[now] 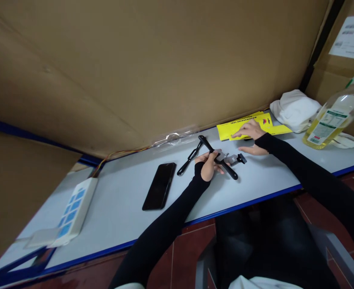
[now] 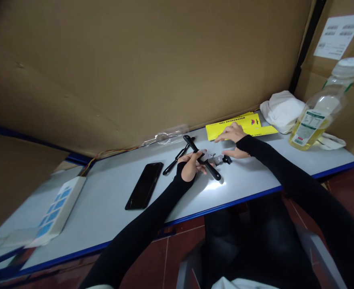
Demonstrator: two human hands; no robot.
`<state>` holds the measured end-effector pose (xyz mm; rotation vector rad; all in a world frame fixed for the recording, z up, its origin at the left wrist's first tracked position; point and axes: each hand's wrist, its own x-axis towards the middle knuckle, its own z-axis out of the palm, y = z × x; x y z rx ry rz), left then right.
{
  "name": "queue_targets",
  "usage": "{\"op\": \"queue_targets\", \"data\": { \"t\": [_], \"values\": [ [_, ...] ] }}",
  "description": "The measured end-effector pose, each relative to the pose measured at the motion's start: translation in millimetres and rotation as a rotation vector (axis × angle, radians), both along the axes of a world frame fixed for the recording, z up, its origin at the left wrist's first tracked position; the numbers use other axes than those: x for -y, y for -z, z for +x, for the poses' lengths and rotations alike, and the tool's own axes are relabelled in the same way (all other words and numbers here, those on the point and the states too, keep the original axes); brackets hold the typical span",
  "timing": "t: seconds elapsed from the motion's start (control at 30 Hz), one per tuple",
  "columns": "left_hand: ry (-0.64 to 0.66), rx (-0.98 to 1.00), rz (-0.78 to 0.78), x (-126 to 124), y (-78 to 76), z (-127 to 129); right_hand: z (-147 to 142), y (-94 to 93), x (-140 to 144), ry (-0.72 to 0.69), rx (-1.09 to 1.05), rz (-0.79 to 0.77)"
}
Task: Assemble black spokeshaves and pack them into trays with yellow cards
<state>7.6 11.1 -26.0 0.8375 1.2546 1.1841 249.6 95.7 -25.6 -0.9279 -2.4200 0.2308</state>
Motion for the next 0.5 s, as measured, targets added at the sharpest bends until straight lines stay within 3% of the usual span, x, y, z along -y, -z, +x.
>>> {"op": "queue_targets", "data": {
  "t": [0.23,0.5],
  "values": [
    [0.023,0.003,-0.012,4,-0.7,3,-8,3.1,22,-0.195,0.218,-0.133],
    [0.037,-0.006,-0.037,6,2.1,4,-8,-4.1,22,-0.103,0.24,-0.102]
  ]
}}
